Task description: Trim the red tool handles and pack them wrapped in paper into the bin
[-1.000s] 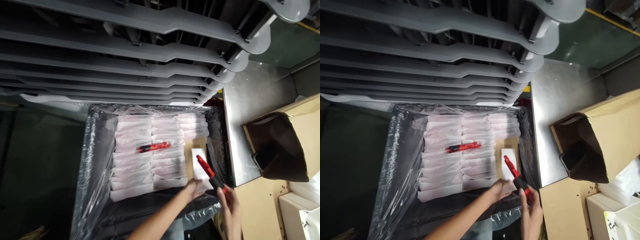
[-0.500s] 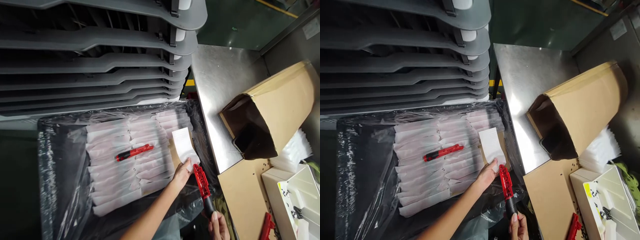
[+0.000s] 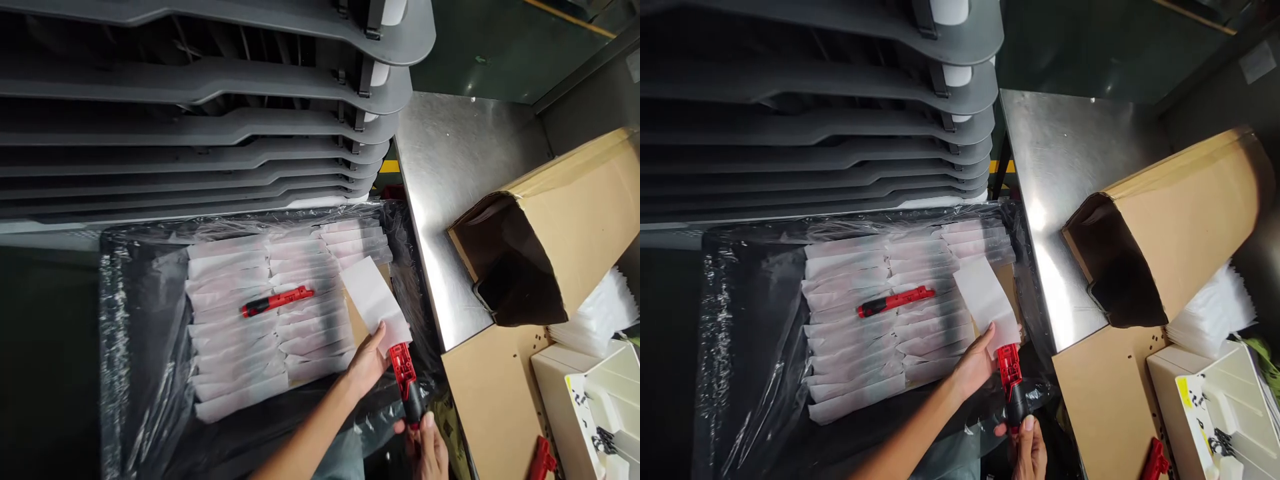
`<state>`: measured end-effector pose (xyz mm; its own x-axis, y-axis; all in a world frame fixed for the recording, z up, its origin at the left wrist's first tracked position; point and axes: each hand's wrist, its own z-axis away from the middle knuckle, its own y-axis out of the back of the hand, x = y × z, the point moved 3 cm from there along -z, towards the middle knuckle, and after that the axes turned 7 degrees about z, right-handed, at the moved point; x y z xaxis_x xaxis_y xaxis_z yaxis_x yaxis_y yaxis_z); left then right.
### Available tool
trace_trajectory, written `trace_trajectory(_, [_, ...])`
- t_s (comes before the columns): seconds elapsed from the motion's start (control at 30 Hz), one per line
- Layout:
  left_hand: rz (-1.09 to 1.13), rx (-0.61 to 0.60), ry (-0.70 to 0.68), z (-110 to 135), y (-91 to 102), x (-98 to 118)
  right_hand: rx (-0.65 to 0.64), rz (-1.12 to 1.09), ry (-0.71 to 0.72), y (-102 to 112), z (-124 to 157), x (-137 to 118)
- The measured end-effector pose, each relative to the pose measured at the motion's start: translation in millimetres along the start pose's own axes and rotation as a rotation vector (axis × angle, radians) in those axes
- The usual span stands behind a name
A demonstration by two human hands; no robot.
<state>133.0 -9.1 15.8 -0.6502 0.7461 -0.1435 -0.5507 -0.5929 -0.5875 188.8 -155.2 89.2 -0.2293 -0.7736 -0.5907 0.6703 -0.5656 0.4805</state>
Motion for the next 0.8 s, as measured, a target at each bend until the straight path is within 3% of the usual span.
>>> trace_trajectory(0.27, [-0.075, -0.084, 0.167, 20, 10.0, -22, -0.059, -0.031, 0.073, -23, -8, -22])
trace_trajectory(0.4, [-0.079, -0.174, 0.260, 27, 11.3, -28, -0.108, 0.083, 0.112, -25, -14, -29])
trace_trajectory(0.5, [-0.020, -0.149, 0.253, 27, 13.0, -30, -0.105, 0.259, 0.222, -22, -18, -39])
trace_trajectory(0.67, [0.111, -0.078, 0.301, 24, 13.4, -29, 0.049, 0.557, 0.439, -10, -28, -69])
trace_trajectory(0.8, [0.181, -0.045, 0.347, 26, 13.4, -25, 0.010, 0.786, 0.711, -14, -39, -92])
